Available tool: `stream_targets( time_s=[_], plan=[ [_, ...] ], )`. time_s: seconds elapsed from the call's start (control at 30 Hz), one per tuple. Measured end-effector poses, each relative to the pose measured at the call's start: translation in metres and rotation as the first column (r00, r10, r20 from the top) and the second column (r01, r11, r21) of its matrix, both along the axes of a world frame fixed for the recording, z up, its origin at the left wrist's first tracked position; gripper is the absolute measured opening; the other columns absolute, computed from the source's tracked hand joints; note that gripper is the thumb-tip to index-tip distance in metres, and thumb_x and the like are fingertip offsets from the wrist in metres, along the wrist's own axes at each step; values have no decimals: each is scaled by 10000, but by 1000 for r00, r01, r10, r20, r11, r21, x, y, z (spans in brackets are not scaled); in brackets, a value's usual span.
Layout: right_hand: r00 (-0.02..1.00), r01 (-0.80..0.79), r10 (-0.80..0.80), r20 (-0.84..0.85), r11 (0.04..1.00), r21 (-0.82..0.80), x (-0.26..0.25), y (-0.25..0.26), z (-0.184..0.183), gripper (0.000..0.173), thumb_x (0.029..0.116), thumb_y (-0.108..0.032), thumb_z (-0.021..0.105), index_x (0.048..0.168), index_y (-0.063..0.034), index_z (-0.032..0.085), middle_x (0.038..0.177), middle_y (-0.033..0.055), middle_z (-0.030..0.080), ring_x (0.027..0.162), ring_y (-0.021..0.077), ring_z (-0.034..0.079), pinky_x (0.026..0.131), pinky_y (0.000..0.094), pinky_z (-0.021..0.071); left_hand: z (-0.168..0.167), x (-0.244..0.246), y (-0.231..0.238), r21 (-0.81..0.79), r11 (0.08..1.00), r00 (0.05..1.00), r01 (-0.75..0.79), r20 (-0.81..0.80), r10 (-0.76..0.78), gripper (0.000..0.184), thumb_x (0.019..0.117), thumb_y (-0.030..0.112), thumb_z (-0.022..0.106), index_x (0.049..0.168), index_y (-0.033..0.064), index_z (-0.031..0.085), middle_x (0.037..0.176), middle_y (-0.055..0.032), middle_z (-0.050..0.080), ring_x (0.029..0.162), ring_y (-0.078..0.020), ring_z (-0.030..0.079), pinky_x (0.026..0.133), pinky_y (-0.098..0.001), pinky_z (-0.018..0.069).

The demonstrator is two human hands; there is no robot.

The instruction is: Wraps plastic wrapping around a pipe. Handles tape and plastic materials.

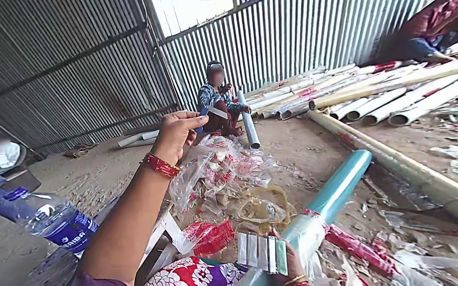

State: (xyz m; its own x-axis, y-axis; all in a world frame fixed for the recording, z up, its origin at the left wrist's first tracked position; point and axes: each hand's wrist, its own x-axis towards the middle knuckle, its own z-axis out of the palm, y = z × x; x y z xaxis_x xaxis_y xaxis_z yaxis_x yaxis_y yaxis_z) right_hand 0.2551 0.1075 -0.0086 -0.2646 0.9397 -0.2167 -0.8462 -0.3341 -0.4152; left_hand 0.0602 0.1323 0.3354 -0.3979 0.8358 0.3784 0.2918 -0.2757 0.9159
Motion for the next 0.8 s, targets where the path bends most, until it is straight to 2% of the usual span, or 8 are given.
stream_targets(
  time_s=[0.1,0.2,0.27,0.37,0.5,0.57,0.67,0.8],
  plan=[
    [1000,-22,22,4,999,32,0,-1,0,531,1109,-226,212,846,-129,662,712,8,727,620,72,703,560,237,591,-3,-14,2,-15,981,945,-194,-270,183,101,942,94,735,1027,41,741,877,-26,688,621,-43,535,529,-195,413],
    [999,-33,32,39,999,16,0,-6,5,514,1113,-216,218,843,-124,645,679,3,707,592,68,688,543,234,581,-29,-54,-3,-119,907,799,-405,-527,288,207,987,160,705,1131,19,750,1064,-167,731,851,-252,668,754,-458,535],
    [997,-8,8,77,1000,-5,-1,-8,9,478,1130,-214,233,874,-104,622,677,8,700,590,71,685,544,237,582,-57,-89,-6,-249,823,794,-511,-505,340,239,1003,158,679,1172,-8,717,1022,-183,706,805,-226,648,764,-417,545],
    [986,41,-44,158,999,21,-5,-4,6,390,1134,-179,277,967,-71,612,733,22,712,651,79,703,603,253,603,-111,-142,-16,-419,673,790,-610,-393,471,273,994,130,663,1218,-25,667,955,-145,652,673,-144,576,658,-302,515],
    [960,25,-32,279,999,27,-9,0,7,308,1129,-180,300,1100,-48,577,849,25,680,772,97,688,701,294,591,-184,-193,-42,-511,477,685,-715,-371,627,351,938,98,679,1251,-42,607,1019,-167,621,722,-187,597,699,-354,532],
    [957,4,-18,290,999,48,-5,-1,9,255,1097,-77,344,1142,-15,586,919,43,683,828,118,685,752,315,589,-210,-195,-55,-525,420,658,-740,-438,612,398,970,129,673,1306,-65,585,1155,-223,623,889,-247,627,835,-410,529],
    [958,16,-47,282,994,110,-1,0,15,194,1040,35,427,1046,-43,605,875,30,677,787,113,671,756,301,581,-224,-195,-63,-435,419,604,-797,-550,577,417,988,209,694,1253,-108,639,1330,-331,600,1260,-434,579,1086,-599,409],
    [942,28,-67,328,992,121,1,-7,29,158,1048,5,482,1031,-72,620,825,14,674,704,90,662,665,267,577,-216,-185,-62,-339,450,551,-826,-650,523,566,958,214,709,1418,-63,530,1496,-342,453,1433,-452,421,1183,-579,318]
  ],
)
